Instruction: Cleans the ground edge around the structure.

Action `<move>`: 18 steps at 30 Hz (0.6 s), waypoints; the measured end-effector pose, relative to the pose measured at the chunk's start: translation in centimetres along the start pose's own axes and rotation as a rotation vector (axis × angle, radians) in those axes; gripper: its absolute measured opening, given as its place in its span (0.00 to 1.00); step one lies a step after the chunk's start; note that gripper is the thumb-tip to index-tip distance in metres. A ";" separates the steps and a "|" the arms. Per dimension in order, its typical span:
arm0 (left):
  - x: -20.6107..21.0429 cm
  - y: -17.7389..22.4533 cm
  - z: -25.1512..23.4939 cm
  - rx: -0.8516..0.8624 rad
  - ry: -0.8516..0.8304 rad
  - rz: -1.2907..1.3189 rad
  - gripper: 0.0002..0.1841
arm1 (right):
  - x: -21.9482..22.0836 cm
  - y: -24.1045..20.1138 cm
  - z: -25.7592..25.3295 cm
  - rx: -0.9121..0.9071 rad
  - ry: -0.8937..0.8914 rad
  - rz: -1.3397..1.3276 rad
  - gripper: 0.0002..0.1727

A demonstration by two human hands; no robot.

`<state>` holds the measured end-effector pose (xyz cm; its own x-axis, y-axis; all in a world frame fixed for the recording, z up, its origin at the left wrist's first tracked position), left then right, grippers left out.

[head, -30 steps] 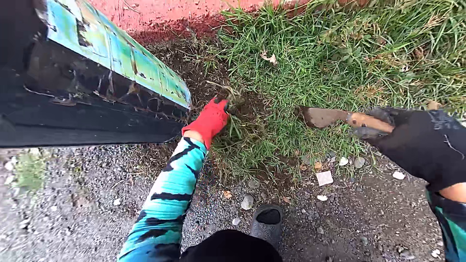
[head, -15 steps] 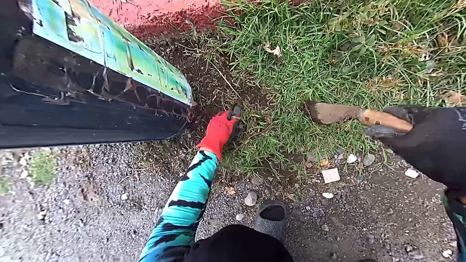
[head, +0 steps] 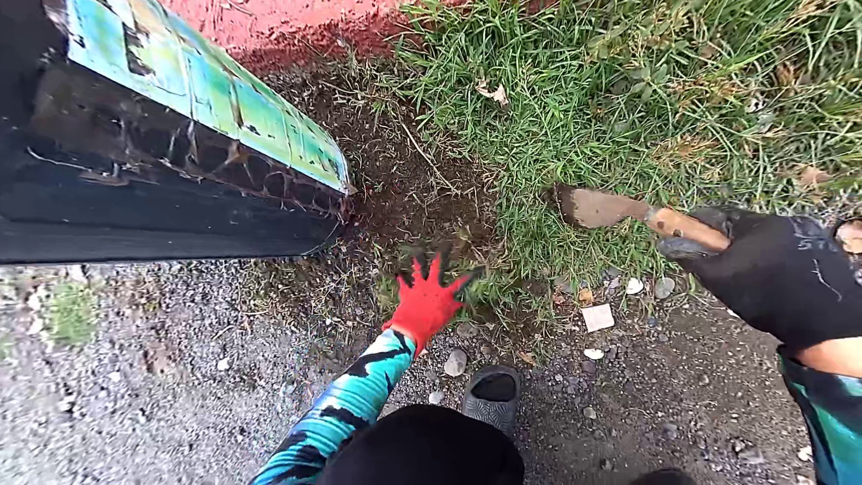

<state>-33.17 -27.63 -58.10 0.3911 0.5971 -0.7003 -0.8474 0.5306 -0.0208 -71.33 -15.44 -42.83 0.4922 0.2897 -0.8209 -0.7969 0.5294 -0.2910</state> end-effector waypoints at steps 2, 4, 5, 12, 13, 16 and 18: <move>0.2 -1.9 -0.5 -0.077 0.000 0.051 0.30 | 0.3 0.6 0.0 0.007 -0.021 -0.018 0.25; -0.8 -2.7 -1.5 -0.069 0.035 0.094 0.28 | 0.1 0.1 0.2 0.009 -0.041 -0.021 0.23; -1.7 -2.9 -1.9 -0.050 0.051 0.123 0.28 | -0.1 -0.2 0.2 0.003 -0.035 -0.010 0.23; -14.3 -2.1 6.2 0.084 0.482 0.254 0.21 | 0.6 0.4 0.5 -0.025 -0.019 -0.038 0.25; -16.9 -2.6 8.4 0.090 0.605 0.257 0.20 | 0.6 0.5 0.4 -0.030 -0.021 -0.043 0.26; -24.5 -7.4 15.3 0.042 0.988 0.188 0.21 | 0.4 0.7 0.3 -0.059 -0.007 -0.048 0.25; -28.5 -13.9 19.3 -0.024 1.094 0.289 0.21 | 0.4 0.8 0.2 -0.060 -0.008 -0.040 0.24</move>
<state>-25.60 -40.42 -24.02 -0.3348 -0.1577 -0.9290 -0.8662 0.4396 0.2375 -71.74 -14.80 -43.28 0.5267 0.2754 -0.8042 -0.7961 0.4916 -0.3530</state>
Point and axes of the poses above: each hand's wrist, its own z-axis away from the middle knuckle, its own x-axis out of the palm, y = z × x, the point moved 6 cm from there along -z, towards the middle knuckle, and after that the axes turned 11 degrees about -y, right-handed, at the moved point
